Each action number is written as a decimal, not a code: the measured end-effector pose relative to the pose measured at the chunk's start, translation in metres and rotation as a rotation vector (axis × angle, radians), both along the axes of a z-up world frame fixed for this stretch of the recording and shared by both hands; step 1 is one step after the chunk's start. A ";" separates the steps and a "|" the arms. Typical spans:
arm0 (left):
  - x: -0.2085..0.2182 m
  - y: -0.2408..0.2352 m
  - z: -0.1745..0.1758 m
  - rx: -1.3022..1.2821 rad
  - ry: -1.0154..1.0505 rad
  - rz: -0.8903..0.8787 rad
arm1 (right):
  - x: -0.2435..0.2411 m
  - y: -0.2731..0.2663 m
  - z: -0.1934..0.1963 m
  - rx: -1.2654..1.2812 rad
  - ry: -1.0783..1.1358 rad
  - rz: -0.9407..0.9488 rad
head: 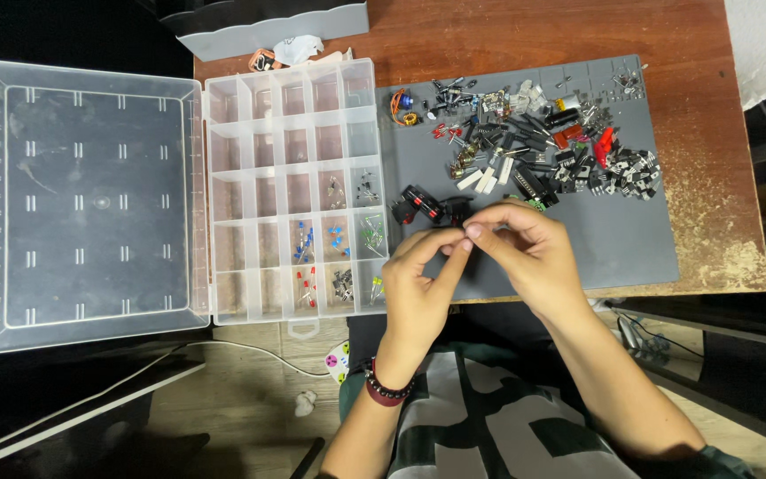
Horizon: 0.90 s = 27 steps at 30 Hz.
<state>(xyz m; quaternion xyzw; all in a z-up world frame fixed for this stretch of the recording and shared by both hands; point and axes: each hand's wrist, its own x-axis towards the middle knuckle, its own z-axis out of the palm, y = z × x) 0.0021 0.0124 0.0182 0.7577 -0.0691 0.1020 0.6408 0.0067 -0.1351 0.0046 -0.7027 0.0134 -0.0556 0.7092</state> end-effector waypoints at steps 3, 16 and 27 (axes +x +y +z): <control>0.000 0.000 -0.002 0.000 0.001 0.002 | -0.001 -0.003 -0.006 0.017 0.015 -0.007; -0.001 -0.005 -0.003 -0.106 0.057 -0.060 | -0.003 -0.002 -0.005 0.086 -0.011 -0.015; -0.002 -0.016 -0.001 -0.104 -0.009 0.083 | -0.010 0.007 0.000 0.011 -0.088 -0.162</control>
